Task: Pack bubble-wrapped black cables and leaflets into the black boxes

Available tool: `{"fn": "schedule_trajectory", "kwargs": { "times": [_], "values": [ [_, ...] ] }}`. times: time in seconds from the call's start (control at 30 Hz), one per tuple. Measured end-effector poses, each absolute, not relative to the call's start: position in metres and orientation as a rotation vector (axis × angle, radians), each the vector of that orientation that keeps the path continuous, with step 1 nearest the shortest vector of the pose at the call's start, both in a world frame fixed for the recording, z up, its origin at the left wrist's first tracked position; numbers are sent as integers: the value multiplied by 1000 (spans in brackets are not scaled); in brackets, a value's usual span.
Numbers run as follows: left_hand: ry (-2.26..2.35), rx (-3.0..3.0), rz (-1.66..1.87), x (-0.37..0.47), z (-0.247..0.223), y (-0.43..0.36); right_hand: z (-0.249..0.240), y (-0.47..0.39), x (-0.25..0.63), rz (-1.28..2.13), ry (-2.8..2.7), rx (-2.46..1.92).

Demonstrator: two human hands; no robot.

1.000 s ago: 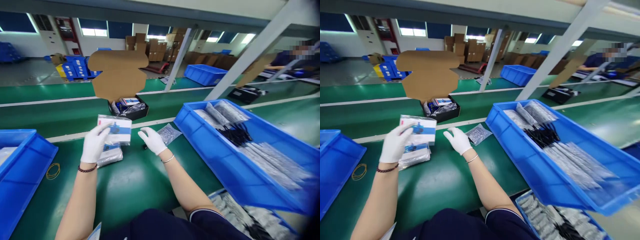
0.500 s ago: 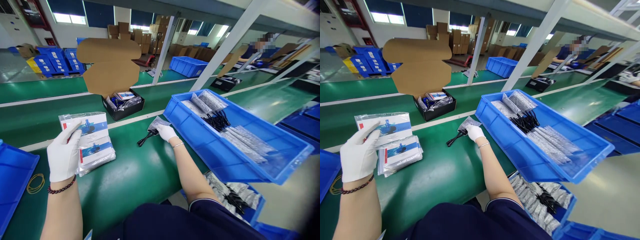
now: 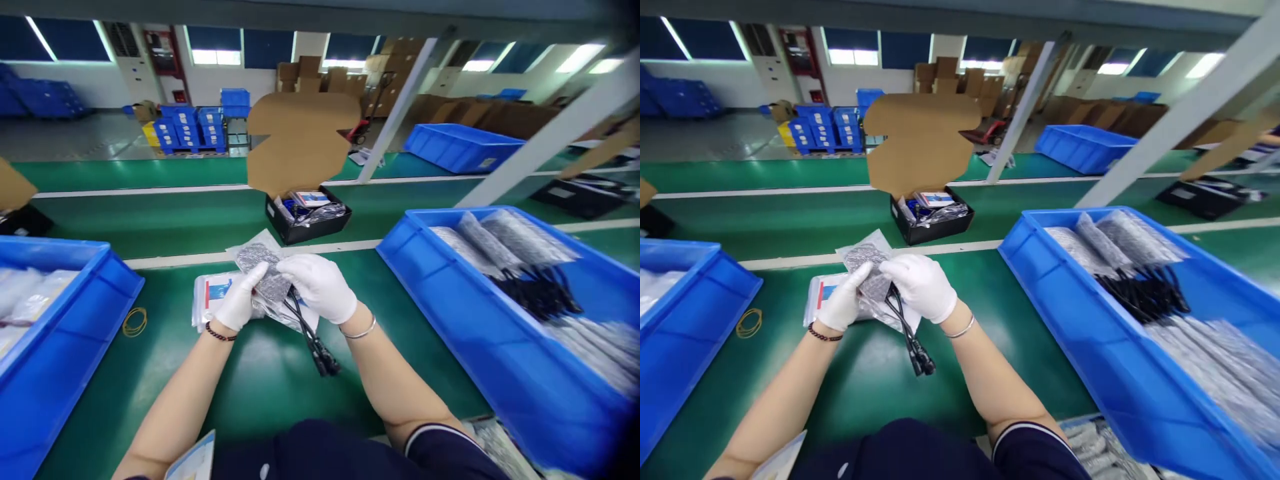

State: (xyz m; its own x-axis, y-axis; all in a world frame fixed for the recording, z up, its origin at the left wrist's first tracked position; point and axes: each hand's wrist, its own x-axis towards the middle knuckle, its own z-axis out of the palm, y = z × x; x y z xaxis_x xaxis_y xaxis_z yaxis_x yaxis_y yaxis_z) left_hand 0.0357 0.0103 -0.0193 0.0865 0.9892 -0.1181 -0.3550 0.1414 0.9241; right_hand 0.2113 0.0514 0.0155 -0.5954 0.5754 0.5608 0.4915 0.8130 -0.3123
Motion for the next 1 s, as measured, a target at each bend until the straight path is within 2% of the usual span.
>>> {"fn": "schedule_trajectory", "kwargs": {
  "times": [0.1,0.3,0.53,1.0],
  "values": [
    [846,881,1342,27,-10,8,22,50,190,270,-2259,-810],
    [875,1016,1271,10,0,4,24,56,184,458,-2187,-834],
    [895,1140,1217,7,-6,6,25,56,187,545,-2190,-755],
    [807,1012,1212,8,-11,7,27,57,187,656,-2181,-726]
  ]
}}
